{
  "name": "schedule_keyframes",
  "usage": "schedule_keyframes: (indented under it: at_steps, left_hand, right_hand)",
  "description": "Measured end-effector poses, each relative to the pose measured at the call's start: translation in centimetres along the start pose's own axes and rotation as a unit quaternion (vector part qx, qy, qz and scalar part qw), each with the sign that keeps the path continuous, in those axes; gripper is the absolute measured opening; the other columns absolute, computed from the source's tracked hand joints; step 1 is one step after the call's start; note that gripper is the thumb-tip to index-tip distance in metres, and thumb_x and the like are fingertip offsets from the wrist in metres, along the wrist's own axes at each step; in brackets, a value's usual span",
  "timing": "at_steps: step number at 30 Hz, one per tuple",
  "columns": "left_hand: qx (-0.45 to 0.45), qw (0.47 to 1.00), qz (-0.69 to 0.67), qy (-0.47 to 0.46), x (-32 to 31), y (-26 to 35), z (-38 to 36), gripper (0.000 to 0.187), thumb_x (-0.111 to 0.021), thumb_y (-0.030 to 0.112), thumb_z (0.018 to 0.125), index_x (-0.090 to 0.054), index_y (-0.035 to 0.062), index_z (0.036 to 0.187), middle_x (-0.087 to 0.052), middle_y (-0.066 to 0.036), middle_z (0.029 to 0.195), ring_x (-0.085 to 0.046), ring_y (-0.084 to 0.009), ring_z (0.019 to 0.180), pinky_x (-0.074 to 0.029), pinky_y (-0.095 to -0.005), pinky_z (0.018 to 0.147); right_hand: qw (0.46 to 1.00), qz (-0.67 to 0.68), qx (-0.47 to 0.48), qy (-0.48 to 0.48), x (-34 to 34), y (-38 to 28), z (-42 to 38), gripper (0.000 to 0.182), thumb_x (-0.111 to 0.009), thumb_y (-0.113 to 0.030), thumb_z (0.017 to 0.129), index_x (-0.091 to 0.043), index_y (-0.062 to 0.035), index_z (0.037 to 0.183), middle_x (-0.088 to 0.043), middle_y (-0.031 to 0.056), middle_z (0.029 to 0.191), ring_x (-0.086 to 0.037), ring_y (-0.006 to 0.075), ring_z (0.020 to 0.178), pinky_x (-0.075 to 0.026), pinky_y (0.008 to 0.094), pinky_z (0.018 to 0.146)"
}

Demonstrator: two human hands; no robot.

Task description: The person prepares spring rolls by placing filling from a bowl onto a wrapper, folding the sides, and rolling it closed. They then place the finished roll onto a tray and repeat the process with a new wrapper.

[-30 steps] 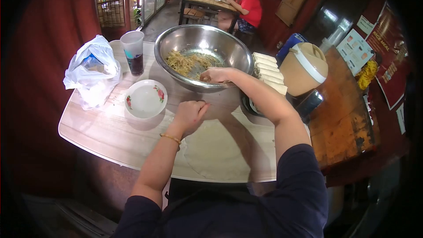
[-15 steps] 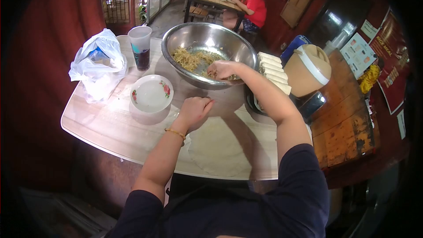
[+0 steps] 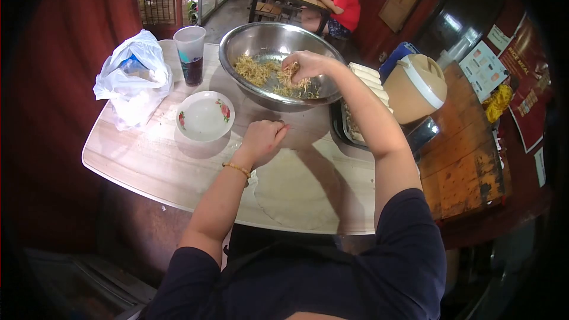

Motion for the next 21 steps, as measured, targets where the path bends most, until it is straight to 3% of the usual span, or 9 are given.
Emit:
schedule_keyframes:
  at_steps: [8,11,14,20,21]
  left_hand:
    - [-0.006,1.000,-0.005,0.005,0.2,0.1,0.0,0.036,-0.054,0.035,0.095,-0.068,0.0071,0.076,-0.066,-0.017,0.070,-0.064,-0.0374,0.068,-0.051,-0.0479,0.062]
    - [0.011,1.000,-0.005,0.010,0.1,-0.5,0.1,0.037,-0.055,0.035,0.095,-0.069,0.0066,0.076,-0.065,-0.018,0.070,-0.064,-0.0381,0.068,-0.050,-0.0481,0.062]
    - [0.027,0.999,0.009,0.019,0.7,-1.0,0.0,0.039,-0.055,0.037,0.094,-0.069,0.0060,0.076,-0.065,-0.018,0.071,-0.063,-0.0391,0.069,-0.049,-0.0486,0.062]
    - [0.042,0.999,0.005,0.005,0.7,-1.0,-0.1,0.038,-0.055,0.039,0.094,-0.072,0.0070,0.082,-0.066,-0.018,0.073,-0.064,-0.0390,0.072,-0.050,-0.0481,0.066]
    - [0.054,0.998,0.009,-0.008,0.5,-1.4,-0.1,0.037,-0.054,0.038,0.095,-0.072,0.0076,0.084,-0.067,-0.018,0.074,-0.065,-0.0387,0.074,-0.051,-0.0477,0.067]
  right_hand:
    - [1.000,0.000,0.005,0.002,0.1,-0.5,-1.2,0.047,-0.078,-0.016,0.062,-0.068,-0.0052,0.107,-0.069,0.0166,0.101,-0.066,0.0284,0.096,-0.051,0.0371,0.085]
    - [0.999,-0.039,0.015,0.003,-2.2,-0.8,-1.6,0.057,-0.079,-0.019,0.059,-0.068,-0.0057,0.113,-0.071,0.0168,0.099,-0.069,0.0283,0.092,-0.053,0.0375,0.082]
    - [0.999,-0.036,0.022,-0.007,-4.6,0.3,-1.1,0.055,-0.078,-0.019,0.059,-0.069,-0.0065,0.111,-0.071,0.0170,0.101,-0.069,0.0291,0.093,-0.053,0.0384,0.082]
    - [0.998,-0.035,-0.005,0.048,3.0,-2.8,-4.2,0.047,-0.077,-0.016,0.061,-0.069,-0.0074,0.107,-0.071,0.0165,0.095,-0.068,0.0286,0.091,-0.053,0.0379,0.080]
    - [0.996,-0.038,0.039,0.068,4.4,-4.3,-5.1,0.044,-0.078,-0.014,0.063,-0.068,-0.0074,0.106,-0.068,0.0147,0.097,-0.066,0.0282,0.093,-0.052,0.0371,0.082]
Point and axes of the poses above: each hand's wrist, its own z-axis towards the middle knuckle, its own x-axis out of the back of the hand, y = z × x, the point moved 9 cm from there along z, towards the middle knuckle
